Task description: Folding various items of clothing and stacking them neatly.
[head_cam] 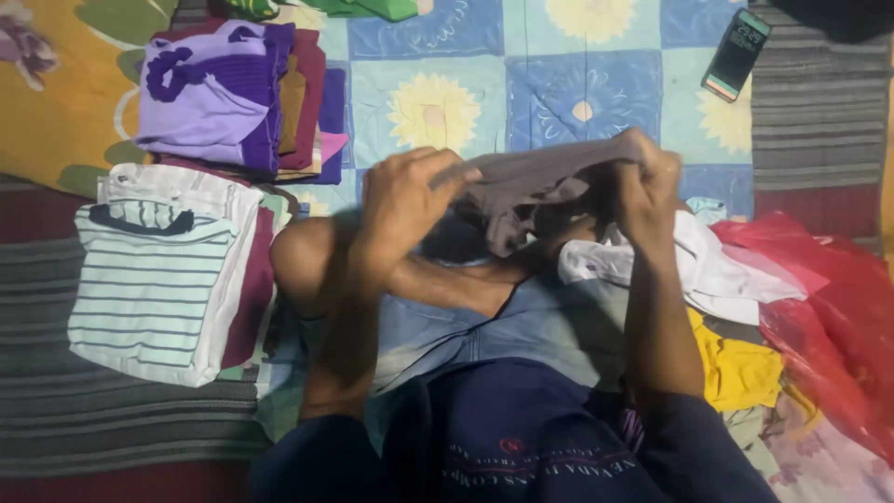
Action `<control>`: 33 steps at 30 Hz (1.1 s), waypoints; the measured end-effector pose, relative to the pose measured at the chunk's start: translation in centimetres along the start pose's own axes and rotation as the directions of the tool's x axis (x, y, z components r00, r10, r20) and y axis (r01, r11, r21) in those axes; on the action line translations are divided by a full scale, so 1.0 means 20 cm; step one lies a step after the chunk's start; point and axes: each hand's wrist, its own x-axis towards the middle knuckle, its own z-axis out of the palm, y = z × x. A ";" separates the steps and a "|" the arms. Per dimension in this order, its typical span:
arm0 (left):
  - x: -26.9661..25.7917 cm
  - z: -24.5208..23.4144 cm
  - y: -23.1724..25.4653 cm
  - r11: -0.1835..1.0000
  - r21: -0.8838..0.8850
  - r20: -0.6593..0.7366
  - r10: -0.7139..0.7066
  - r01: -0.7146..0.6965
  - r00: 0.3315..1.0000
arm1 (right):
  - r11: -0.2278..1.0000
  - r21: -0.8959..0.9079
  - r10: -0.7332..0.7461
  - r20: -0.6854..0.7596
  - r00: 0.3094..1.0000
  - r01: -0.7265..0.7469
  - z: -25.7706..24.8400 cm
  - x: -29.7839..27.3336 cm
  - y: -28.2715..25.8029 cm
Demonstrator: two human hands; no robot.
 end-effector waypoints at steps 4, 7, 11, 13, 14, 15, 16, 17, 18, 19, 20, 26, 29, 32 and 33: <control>0.03 -0.08 0.01 0.994 0.038 -0.123 0.106 -0.102 0.987 | 1.000 -0.003 0.021 0.027 0.999 -0.020 -0.03 0.09 -0.10; 0.05 -0.05 -0.06 0.931 -0.355 -0.177 0.024 -0.087 0.984 | 0.996 0.079 -0.028 -0.010 1.000 0.029 -0.03 0.13 -0.04; 0.08 0.11 -0.22 0.598 -0.801 -0.227 -0.247 -0.036 0.942 | 0.768 0.602 0.311 -0.053 0.949 -0.218 0.03 0.11 0.07; 0.07 0.16 -0.18 0.519 -0.854 -0.280 -0.396 -0.039 0.875 | 0.668 0.690 0.441 -0.064 0.895 -0.280 0.08 0.10 0.04; 0.07 0.18 -0.12 0.804 -0.586 -0.459 -0.223 -0.105 0.860 | 0.725 0.602 0.429 -0.014 0.903 -0.335 0.12 0.12 -0.04; 0.06 0.20 -0.06 0.961 -0.227 -0.552 0.008 -0.159 0.834 | 0.776 0.505 0.418 0.036 0.908 -0.378 0.15 0.13 -0.12; 0.05 0.21 0.00 0.961 -0.225 -0.555 0.008 -0.159 0.832 | 0.777 0.505 0.415 0.038 0.909 -0.376 0.16 0.14 -0.13; 0.03 0.22 0.05 0.948 -0.179 -0.440 0.163 -0.265 0.883 | 0.771 0.512 0.387 0.096 0.917 -0.379 0.17 0.14 -0.13; 0.02 0.23 0.11 0.916 -0.147 -0.309 0.315 -0.373 0.897 | 0.765 0.519 0.357 0.154 0.921 -0.383 0.18 0.15 -0.13; 0.00 0.31 0.05 0.917 -0.150 -0.311 0.311 -0.370 0.898 | 0.765 0.516 0.358 0.156 0.920 -0.385 0.18 0.15 -0.16; -0.03 0.40 -0.01 0.912 -0.307 -0.173 0.228 -0.272 0.958 | 0.788 0.469 0.314 0.249 0.916 -0.398 0.18 0.15 -0.18; 0.00 0.38 -0.03 0.854 -0.515 -0.076 0.034 -0.068 0.997 | 0.872 0.364 0.201 0.342 0.918 -0.326 0.15 0.16 -0.20; 0.05 0.18 0.15 0.806 -0.462 -0.284 0.261 -0.370 0.923 | 0.882 0.381 0.115 0.394 0.912 -0.277 0.16 0.16 -0.23; 0.04 0.31 0.06 0.796 -0.485 -0.235 0.280 -0.362 0.931 | 0.901 0.322 0.110 0.479 0.871 -0.291 0.19 0.15 -0.20; 0.03 0.39 -0.01 0.813 -0.526 -0.153 0.198 -0.250 0.968 | 0.902 0.261 0.186 0.479 0.858 -0.342 0.19 0.14 -0.17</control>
